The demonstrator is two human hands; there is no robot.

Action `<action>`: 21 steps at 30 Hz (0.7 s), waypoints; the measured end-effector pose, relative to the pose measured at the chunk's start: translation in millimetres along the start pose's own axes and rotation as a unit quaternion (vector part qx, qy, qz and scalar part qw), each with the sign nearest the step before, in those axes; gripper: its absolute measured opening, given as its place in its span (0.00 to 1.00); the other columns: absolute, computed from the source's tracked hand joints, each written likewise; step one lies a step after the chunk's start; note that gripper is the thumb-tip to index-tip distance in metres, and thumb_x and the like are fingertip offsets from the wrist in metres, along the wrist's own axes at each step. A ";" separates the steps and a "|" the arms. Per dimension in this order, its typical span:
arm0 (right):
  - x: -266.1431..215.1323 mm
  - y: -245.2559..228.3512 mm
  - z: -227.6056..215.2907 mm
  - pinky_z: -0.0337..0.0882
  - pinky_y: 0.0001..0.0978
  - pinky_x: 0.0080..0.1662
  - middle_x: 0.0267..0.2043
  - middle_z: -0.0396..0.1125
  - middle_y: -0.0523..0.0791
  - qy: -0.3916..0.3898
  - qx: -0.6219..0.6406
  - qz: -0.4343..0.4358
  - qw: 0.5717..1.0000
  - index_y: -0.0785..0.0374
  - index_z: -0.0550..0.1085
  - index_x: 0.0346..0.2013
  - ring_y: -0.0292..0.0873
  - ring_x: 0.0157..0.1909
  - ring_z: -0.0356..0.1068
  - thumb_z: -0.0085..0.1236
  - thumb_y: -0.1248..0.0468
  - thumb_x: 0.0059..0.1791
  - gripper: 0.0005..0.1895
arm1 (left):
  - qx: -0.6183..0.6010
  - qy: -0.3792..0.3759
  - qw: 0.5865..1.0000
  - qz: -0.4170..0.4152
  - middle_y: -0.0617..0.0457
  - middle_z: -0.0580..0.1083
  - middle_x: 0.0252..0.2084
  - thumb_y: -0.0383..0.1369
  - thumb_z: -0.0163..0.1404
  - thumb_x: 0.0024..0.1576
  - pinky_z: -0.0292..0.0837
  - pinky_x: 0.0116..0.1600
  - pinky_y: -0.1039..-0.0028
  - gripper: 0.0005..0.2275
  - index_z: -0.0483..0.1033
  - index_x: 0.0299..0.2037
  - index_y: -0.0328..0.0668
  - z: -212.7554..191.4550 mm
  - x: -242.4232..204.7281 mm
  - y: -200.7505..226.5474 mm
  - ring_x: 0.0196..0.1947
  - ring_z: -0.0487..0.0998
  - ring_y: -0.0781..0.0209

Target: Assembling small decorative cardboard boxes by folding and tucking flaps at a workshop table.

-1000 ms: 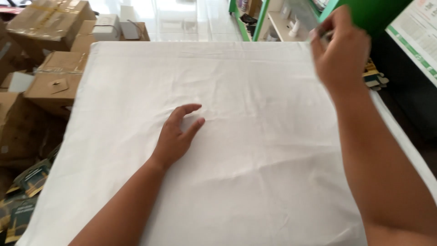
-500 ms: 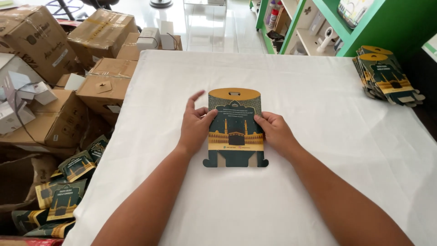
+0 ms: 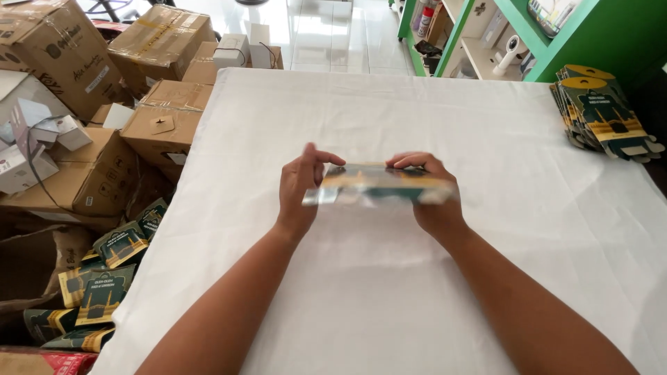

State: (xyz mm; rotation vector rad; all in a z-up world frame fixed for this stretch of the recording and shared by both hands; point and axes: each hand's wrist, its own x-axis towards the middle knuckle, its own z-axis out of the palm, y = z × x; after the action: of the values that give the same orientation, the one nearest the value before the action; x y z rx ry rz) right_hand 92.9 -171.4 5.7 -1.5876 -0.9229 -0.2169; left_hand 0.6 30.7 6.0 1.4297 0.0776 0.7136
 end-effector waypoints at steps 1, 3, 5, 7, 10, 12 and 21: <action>-2.4 10.7 -2.9 0.70 0.31 0.60 0.45 0.74 0.48 0.000 0.001 0.001 1.000 0.65 0.75 0.38 0.45 0.55 0.74 0.60 0.72 0.51 0.02 | 0.001 0.000 1.000 -0.001 0.61 0.54 0.16 0.47 0.34 0.68 0.58 0.29 0.83 0.27 0.85 0.34 0.38 -1.4 -0.9 -5.0 0.19 0.58 0.74; -6.7 32.0 -8.5 0.73 0.37 0.55 0.34 0.69 0.42 -0.023 0.006 0.066 0.998 0.58 0.73 0.36 0.41 0.43 0.72 0.56 0.61 0.56 0.06 | 0.138 0.003 0.979 0.152 0.46 0.67 0.40 0.63 0.23 0.63 0.71 0.49 0.66 0.38 0.78 0.52 0.36 -4.4 -2.1 -14.6 0.45 0.71 0.57; -0.9 -4.8 0.0 0.75 0.36 0.51 0.32 0.71 0.43 -0.045 0.025 0.109 0.993 0.59 0.74 0.37 0.41 0.40 0.73 0.55 0.60 0.56 0.07 | 0.136 -0.009 0.983 0.122 0.46 0.70 0.41 0.51 0.34 0.65 0.72 0.51 0.63 0.25 0.74 0.53 0.38 7.5 -10.6 2.3 0.47 0.74 0.54; 1.8 -17.4 4.2 0.77 0.35 0.47 0.31 0.73 0.45 -0.068 0.043 0.151 0.985 0.61 0.74 0.38 0.41 0.37 0.74 0.55 0.59 0.56 0.08 | 0.134 -0.020 0.986 0.094 0.46 0.73 0.42 0.39 0.44 0.66 0.74 0.53 0.60 0.13 0.71 0.54 0.40 14.4 -15.9 11.9 0.48 0.76 0.52; 1.9 -4.1 4.5 0.74 0.41 0.57 0.45 0.75 0.47 -0.069 0.077 0.177 0.979 0.61 0.71 0.52 0.44 0.51 0.75 0.46 0.57 0.58 0.13 | 0.109 -0.049 0.992 -0.027 0.48 0.75 0.37 0.29 0.41 0.67 0.75 0.54 0.62 0.07 0.65 0.52 0.42 15.8 -17.1 14.1 0.46 0.79 0.54; 1.1 -1.2 4.5 0.74 0.40 0.57 0.44 0.76 0.47 -0.082 0.071 0.200 0.974 0.62 0.71 0.53 0.42 0.50 0.76 0.43 0.58 0.59 0.14 | 0.094 -0.069 0.990 -0.075 0.49 0.76 0.38 0.29 0.40 0.66 0.75 0.56 0.62 0.05 0.65 0.49 0.44 15.0 -16.1 13.0 0.47 0.79 0.55; -6.3 -6.8 7.6 0.66 0.49 0.66 0.56 0.69 0.49 -0.055 0.110 0.157 0.980 0.61 0.61 0.65 0.47 0.63 0.69 0.35 0.68 0.57 0.21 | 0.061 -0.078 0.995 0.019 0.46 0.77 0.44 0.28 0.44 0.66 0.77 0.57 0.58 0.09 0.66 0.55 0.41 17.9 -19.1 9.7 0.50 0.80 0.52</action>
State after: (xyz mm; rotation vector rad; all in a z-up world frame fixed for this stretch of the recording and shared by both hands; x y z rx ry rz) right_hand 81.5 -167.6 5.1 -1.5242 -0.7381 0.1907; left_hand -10.2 5.5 11.1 1.6035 -0.0282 0.6346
